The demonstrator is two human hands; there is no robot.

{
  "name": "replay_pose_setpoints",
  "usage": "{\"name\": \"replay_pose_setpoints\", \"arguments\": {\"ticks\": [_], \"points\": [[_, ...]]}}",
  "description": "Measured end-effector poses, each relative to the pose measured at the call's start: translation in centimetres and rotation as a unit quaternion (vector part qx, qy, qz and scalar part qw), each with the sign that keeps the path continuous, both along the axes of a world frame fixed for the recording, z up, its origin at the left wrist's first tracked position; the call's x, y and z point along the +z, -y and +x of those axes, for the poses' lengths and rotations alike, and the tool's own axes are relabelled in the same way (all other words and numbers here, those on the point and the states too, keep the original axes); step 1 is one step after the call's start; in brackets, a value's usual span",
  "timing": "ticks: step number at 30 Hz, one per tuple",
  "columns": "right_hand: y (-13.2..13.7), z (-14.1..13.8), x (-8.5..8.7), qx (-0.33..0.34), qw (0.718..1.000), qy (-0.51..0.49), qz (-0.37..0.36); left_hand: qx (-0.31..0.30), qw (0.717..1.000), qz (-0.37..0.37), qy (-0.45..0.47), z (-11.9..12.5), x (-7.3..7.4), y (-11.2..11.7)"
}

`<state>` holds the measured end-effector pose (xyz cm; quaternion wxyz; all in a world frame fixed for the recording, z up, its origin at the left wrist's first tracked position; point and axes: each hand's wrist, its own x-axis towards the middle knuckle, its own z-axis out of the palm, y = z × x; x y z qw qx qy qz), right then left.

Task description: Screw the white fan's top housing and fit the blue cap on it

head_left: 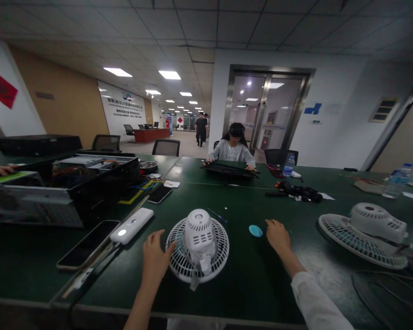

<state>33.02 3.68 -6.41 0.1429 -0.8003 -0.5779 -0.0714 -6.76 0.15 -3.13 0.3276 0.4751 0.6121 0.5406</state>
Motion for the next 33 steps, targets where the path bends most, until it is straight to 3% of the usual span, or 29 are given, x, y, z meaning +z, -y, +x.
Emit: {"name": "replay_pose_setpoints", "arguments": {"ticks": [3,8,11,16,19,21,27,30,33], "points": [[0.3,1.7,-0.6,-0.001,1.0,-0.002,-0.03,0.007,0.996,0.072,-0.043,1.7,1.6,1.1],[0.7,2.7,-0.9,0.019,0.998,-0.014,-0.062,-0.11,0.982,0.127,-0.085,6.0,4.2,1.2],[1.1,2.6,-0.5,0.024,0.997,-0.025,-0.063,-0.151,0.969,0.135,-0.142,7.0,4.5,0.1],[1.4,1.1,1.5,0.029,0.997,-0.063,-0.017,-0.154,0.969,0.124,-0.149,6.5,3.8,-0.1],[1.2,-1.8,3.8,0.072,0.991,-0.1,0.056,-0.158,0.97,0.122,-0.14,6.2,3.5,0.4],[1.3,-4.7,5.7,0.136,0.976,-0.135,0.101,-0.156,0.971,0.12,-0.137,6.2,3.4,0.5],[3.1,-15.1,11.2,0.383,0.885,-0.211,0.158,-0.146,0.967,0.157,-0.137,6.3,3.0,0.4],[3.7,-18.6,12.4,0.462,0.847,-0.215,0.152,-0.154,0.963,0.174,-0.135,6.2,2.7,0.3],[3.6,-20.2,12.5,0.501,0.829,-0.203,0.142,-0.156,0.959,0.193,-0.135,6.0,2.5,0.3]]}}
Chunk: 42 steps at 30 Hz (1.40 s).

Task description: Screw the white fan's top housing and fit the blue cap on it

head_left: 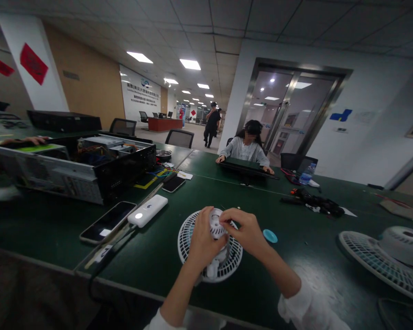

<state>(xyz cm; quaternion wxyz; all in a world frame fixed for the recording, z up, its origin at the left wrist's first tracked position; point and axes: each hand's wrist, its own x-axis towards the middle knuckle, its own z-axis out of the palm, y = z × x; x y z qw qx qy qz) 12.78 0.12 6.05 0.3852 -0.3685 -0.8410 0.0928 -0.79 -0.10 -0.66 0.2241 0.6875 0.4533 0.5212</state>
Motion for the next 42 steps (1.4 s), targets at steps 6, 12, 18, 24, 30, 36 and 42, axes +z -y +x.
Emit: {"name": "replay_pose_setpoints", "arguments": {"ticks": [6,12,18,24,30,36,42], "points": [[-0.1,-0.4,0.3,0.02,0.999,0.05,0.004,-0.002,1.0,-0.012,-0.008,0.0,0.1,0.2],[-0.3,-0.5,1.6,0.046,0.992,0.118,0.0,-0.002,1.0,-0.029,0.0,0.1,0.1,0.3],[0.9,-0.5,1.0,0.05,0.986,0.16,0.007,-0.013,1.0,-0.017,0.005,0.0,0.1,0.2],[1.7,2.9,-3.1,-0.056,0.995,0.086,0.013,-0.001,0.999,-0.036,-0.009,-0.1,0.5,0.5],[-4.8,7.7,-8.3,-0.283,0.953,0.064,-0.09,0.011,0.998,-0.056,-0.013,-0.2,1.0,0.9],[-8.9,7.6,-11.5,-0.319,0.932,0.041,-0.165,0.006,0.996,-0.091,-0.005,-0.3,1.3,1.1],[-10.6,7.0,-8.9,-0.297,0.937,-0.099,-0.154,0.007,0.996,-0.094,0.004,-0.6,1.3,1.9]]}}
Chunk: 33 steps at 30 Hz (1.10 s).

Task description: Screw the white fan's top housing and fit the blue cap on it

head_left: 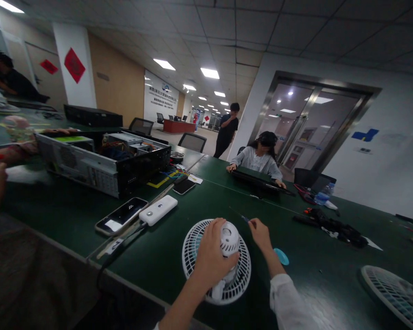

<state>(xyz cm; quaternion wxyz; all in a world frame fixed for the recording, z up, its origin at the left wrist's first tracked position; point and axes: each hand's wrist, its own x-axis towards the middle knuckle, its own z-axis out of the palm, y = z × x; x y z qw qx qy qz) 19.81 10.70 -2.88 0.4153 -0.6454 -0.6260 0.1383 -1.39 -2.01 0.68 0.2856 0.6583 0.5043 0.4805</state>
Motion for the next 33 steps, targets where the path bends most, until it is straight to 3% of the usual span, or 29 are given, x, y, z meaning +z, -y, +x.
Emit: {"name": "replay_pose_setpoints", "arguments": {"ticks": [4,8,10,11,12,14,18,20,22,26,33], "points": [[-0.3,-1.2,5.6,0.013,0.982,-0.134,0.135,-0.001,1.0,-0.001,-0.003,0.1,0.3,0.3],[1.9,-3.8,11.6,0.053,0.929,-0.251,0.265,-0.003,0.999,-0.042,0.016,0.1,0.1,0.2],[3.9,-5.3,13.5,0.079,0.903,-0.294,0.304,0.0,0.999,-0.046,0.028,0.0,-0.2,0.1],[4.9,-5.9,14.1,0.107,0.872,-0.347,0.327,0.0,0.999,-0.043,0.03,0.0,-0.4,0.1],[6.0,-6.5,14.5,0.129,0.852,-0.376,0.34,0.001,0.999,-0.037,0.032,0.0,-0.6,0.0],[7.8,-7.2,14.8,0.15,0.853,-0.352,0.354,0.003,0.999,-0.024,0.034,0.0,-1.0,-0.1],[10.0,-7.6,14.9,0.126,0.92,-0.046,0.369,0.012,0.999,-0.002,0.036,0.3,-1.3,-0.2],[10.4,-7.6,15.1,0.137,0.913,0.103,0.369,0.014,0.999,0.001,0.036,0.4,-1.3,-0.2],[10.4,-7.8,15.2,0.167,0.899,0.179,0.363,0.015,0.999,0.002,0.034,0.5,-1.2,-0.3],[10.1,-8.1,15.2,0.206,0.897,0.202,0.336,0.018,0.999,0.009,0.028,0.6,-1.3,-0.3],[9.7,-8.0,14.9,0.214,0.899,0.198,0.327,0.016,1.0,0.008,0.024,0.5,-1.3,-0.3]]}}
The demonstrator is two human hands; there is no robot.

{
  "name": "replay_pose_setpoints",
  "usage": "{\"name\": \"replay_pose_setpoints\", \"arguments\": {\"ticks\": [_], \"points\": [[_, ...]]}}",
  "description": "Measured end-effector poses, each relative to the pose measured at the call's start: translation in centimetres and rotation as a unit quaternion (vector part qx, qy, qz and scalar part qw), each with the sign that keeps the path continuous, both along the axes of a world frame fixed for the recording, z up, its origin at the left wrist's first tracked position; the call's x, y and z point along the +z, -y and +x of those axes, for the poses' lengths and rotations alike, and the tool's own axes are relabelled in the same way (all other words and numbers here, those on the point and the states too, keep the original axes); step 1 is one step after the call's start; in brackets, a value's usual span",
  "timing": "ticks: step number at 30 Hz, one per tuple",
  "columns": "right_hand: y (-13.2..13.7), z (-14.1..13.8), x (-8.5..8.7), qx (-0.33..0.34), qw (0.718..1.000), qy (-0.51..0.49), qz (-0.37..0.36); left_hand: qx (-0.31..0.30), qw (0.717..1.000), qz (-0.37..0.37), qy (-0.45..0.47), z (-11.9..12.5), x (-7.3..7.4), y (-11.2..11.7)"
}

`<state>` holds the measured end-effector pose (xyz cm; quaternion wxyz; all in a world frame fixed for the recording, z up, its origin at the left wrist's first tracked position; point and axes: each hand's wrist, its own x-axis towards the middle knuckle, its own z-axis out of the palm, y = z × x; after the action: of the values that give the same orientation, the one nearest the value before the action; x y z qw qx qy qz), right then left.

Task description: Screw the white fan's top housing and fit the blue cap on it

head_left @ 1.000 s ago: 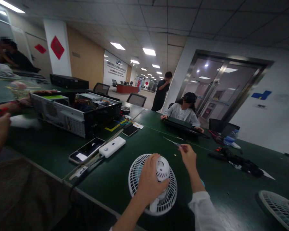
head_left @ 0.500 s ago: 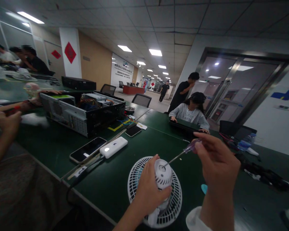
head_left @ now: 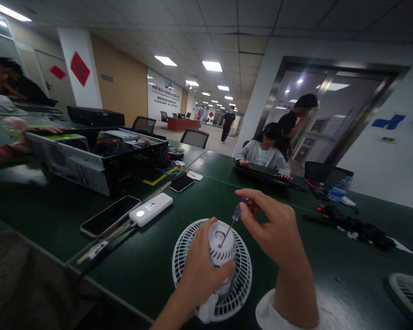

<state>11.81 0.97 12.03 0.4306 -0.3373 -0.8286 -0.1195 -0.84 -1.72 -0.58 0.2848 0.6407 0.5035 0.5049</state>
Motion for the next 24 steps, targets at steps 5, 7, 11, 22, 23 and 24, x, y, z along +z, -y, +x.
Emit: {"name": "replay_pose_setpoints", "arguments": {"ticks": [5,7,11,22,23,24], "points": [[0.0,-0.08,0.07,-0.003,1.0,0.001,-0.006,0.0,1.0,0.001,0.001,-0.02,-0.04,-0.06],[-0.03,-0.16,0.03,-0.004,1.0,0.006,-0.014,0.002,1.0,0.0,0.002,-0.06,-0.08,-0.04],[-0.06,-0.26,-0.04,0.004,1.0,0.017,-0.016,0.0,1.0,0.006,0.004,-0.08,-0.23,-0.04],[0.01,-0.27,-0.1,-0.022,0.999,0.031,-0.002,0.006,0.999,0.019,0.026,0.02,-0.34,0.02],[0.02,-0.23,-0.1,-0.022,0.999,0.03,0.0,0.006,0.999,0.021,0.026,0.01,-0.33,0.02],[0.02,-0.2,-0.1,-0.021,0.999,0.029,0.002,0.004,0.999,0.022,0.024,0.0,-0.33,0.01]]}}
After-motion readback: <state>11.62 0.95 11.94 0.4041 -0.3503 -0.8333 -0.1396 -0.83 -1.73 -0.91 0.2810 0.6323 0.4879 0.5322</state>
